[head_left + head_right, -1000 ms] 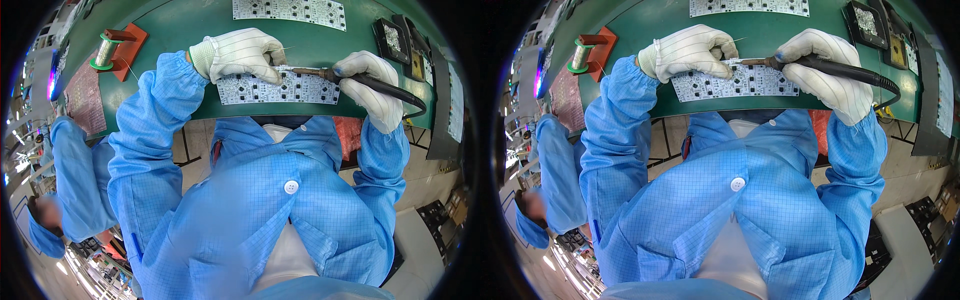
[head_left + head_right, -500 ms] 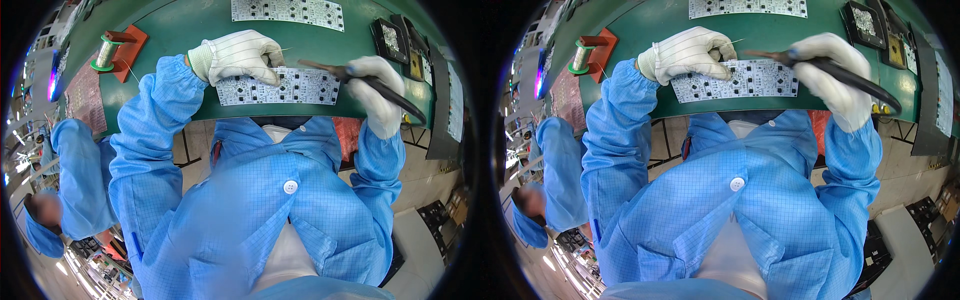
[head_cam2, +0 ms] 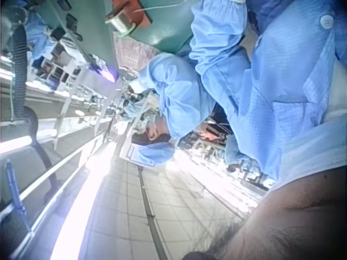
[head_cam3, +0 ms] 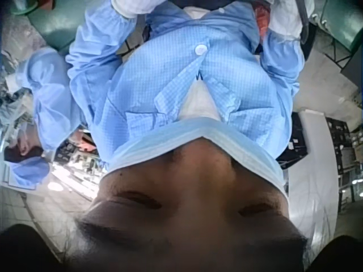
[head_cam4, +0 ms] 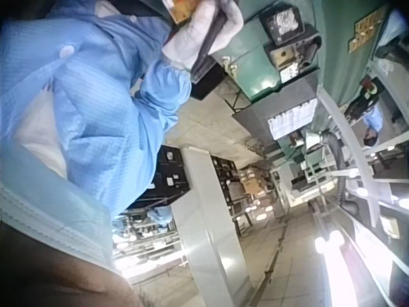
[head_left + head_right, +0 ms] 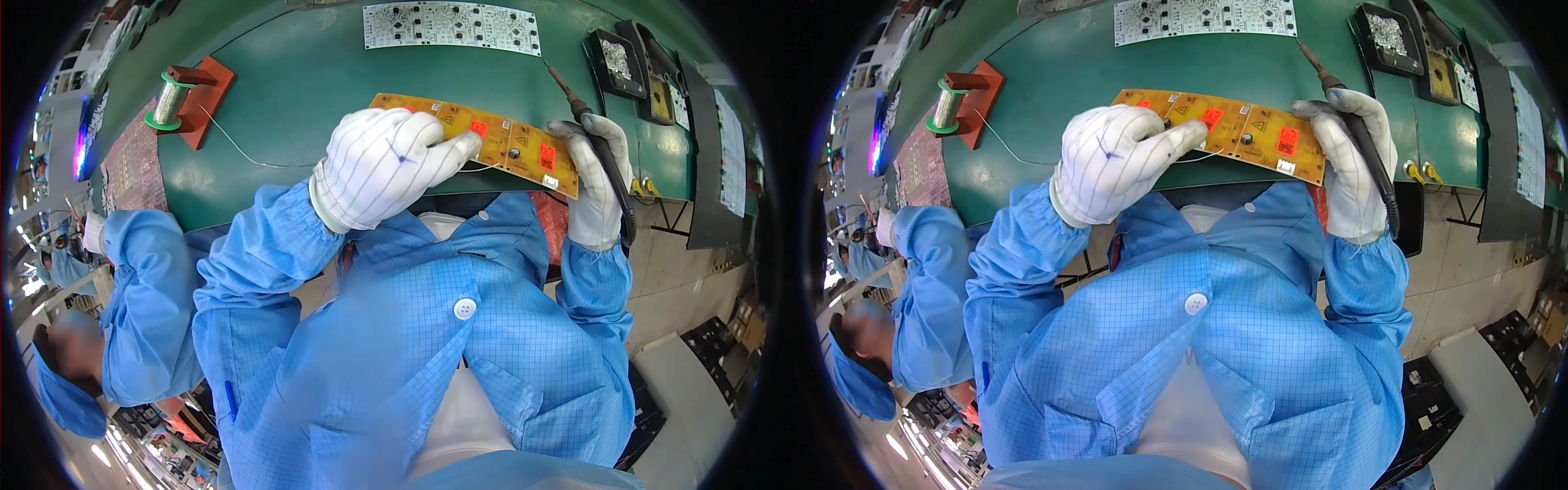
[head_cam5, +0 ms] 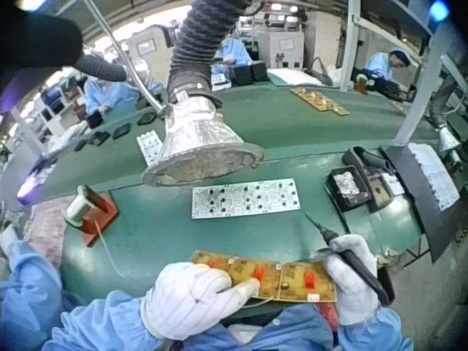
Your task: Soldering small electronic components onto printed circuit boards at a manual assembly station.
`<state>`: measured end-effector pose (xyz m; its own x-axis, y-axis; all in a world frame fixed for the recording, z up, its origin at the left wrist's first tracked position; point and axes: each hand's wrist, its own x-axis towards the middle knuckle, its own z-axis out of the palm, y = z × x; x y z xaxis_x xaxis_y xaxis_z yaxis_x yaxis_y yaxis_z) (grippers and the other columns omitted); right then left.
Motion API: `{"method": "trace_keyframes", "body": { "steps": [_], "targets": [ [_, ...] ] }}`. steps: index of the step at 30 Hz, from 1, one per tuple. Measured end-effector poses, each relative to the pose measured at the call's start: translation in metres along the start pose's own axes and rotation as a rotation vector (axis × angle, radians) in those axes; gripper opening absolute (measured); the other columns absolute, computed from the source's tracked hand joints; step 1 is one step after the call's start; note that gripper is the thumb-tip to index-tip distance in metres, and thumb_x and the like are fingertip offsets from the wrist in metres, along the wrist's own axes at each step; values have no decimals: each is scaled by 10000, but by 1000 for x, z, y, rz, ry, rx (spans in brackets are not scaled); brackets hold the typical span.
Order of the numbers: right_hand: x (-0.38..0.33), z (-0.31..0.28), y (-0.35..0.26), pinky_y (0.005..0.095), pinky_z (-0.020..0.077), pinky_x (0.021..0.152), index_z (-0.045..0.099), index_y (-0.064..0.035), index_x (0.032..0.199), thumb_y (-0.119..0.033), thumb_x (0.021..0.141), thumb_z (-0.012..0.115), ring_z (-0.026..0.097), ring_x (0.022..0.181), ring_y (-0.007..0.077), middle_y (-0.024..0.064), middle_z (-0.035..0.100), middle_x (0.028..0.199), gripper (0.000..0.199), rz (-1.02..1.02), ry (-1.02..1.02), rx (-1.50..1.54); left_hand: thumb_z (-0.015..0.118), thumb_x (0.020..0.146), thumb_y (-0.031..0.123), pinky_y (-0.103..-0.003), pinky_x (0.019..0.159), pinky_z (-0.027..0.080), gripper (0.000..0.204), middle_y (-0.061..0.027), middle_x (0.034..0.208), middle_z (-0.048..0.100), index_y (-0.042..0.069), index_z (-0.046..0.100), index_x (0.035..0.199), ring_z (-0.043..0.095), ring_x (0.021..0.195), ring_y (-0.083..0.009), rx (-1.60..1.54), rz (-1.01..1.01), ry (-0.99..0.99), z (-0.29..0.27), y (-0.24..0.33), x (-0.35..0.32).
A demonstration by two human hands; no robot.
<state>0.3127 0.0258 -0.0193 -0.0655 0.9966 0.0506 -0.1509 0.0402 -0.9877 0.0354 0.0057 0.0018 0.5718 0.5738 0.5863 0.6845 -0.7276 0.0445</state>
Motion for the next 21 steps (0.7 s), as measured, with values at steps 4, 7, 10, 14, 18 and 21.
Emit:
{"method": "trace_keyframes", "body": {
  "steps": [4, 7, 10, 14, 18, 21],
  "targets": [
    [-1, 2, -2, 354, 517, 995, 527, -28, 1251, -49, 948, 622, 681, 1064, 221, 183, 723, 1071, 318, -3, 33, -44, 875, 671, 287, -324, 564, 524, 413, -21, 865, 595, 154, 712, 1026, 634, 713, -196, 3, -134, -10, 1, 9, -17],
    [0, -2, -3, 361, 511, 1003, 523, -24, 1263, -43, 937, 625, 679, 1072, 222, 186, 719, 1081, 342, -17, 34, -59, 895, 634, 332, -341, 572, 534, 413, -23, 881, 598, 167, 670, 940, 643, 725, -217, -32, -296, 22, -4, 7, -30],
    [1, -4, -2, 365, 503, 1014, 521, -24, 1272, -42, 934, 621, 678, 1080, 227, 192, 717, 1089, 353, -3, 28, -13, 901, 624, 294, -339, 594, 546, 436, -43, 925, 622, 145, 672, 963, 660, 756, -222, 64, -299, 40, -6, -4, -42],
    [3, -1, -1, 369, 493, 1030, 516, -19, 1289, -41, 937, 617, 675, 1100, 234, 192, 716, 1092, 366, -1, 39, 24, 870, 661, 162, -347, 618, 565, 366, -73, 929, 665, 110, 695, 979, 686, 766, -244, 91, -216, 78, -10, -12, -51],
    [9, 2, -1, 353, 534, 965, 571, -2, 1244, -54, 960, 611, 691, 1068, 237, 183, 717, 1090, 292, -157, 75, -178, 851, 682, 130, -356, 607, 567, 323, -82, 897, 677, 99, 705, 969, 690, 736, -256, 89, -216, 94, -21, -15, -52],
    [10, -8, -4, 325, 574, 869, 641, 12, 1190, -75, 980, 606, 712, 1011, 243, 178, 718, 1077, 230, -182, 137, -430, 856, 671, 111, -358, 611, 564, 315, -78, 884, 675, 97, 706, 948, 686, 739, -258, 104, -254, 86, -31, -13, -52]
  ]
}}
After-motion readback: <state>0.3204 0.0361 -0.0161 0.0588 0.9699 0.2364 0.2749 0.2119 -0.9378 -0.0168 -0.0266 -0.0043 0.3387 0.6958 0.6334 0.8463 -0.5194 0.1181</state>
